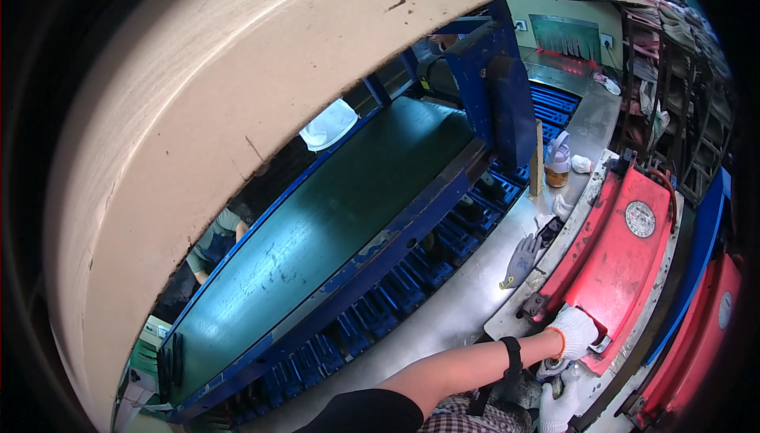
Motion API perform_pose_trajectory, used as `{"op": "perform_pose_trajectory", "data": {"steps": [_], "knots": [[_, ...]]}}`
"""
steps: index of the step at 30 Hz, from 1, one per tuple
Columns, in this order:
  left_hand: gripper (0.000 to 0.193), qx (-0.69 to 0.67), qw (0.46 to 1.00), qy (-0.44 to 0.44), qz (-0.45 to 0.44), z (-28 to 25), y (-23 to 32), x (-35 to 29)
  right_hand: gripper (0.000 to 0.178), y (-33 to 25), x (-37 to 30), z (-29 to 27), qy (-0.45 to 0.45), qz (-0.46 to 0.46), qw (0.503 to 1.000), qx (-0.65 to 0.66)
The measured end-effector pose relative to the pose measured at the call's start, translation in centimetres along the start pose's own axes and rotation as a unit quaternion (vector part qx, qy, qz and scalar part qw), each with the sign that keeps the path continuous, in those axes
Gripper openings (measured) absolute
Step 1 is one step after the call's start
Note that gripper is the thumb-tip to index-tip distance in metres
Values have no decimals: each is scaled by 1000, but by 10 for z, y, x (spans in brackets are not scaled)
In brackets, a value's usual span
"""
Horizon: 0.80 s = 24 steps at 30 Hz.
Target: Operating a heat press and bonding machine to attach soles to shoe uppers on an assembly line.
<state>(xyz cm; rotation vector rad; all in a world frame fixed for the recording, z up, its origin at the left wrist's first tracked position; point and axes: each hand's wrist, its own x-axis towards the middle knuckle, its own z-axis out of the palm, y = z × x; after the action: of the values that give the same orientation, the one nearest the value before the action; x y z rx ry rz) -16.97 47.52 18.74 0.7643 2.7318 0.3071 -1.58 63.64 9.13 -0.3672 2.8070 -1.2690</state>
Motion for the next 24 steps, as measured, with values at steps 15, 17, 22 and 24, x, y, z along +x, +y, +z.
{"op": "perform_pose_trajectory", "data": {"steps": [15, 17, 22, 24], "knots": [[18, 4, 1000, -9, -2, 3, -1, 2, 57, -2, -3, 0, 24, -6, 1000, -18], [19, 3, 1000, -8, -2, 3, -1, 1, 57, 0, -4, 2, 29, -8, 999, -13], [19, 13, 1000, -14, -6, 1, 0, 1, 55, 7, -5, 7, 31, -14, 999, -28], [19, 9, 1000, -12, -7, 1, 0, 1, 54, 11, -6, 8, 14, 0, 1000, -9]]}}
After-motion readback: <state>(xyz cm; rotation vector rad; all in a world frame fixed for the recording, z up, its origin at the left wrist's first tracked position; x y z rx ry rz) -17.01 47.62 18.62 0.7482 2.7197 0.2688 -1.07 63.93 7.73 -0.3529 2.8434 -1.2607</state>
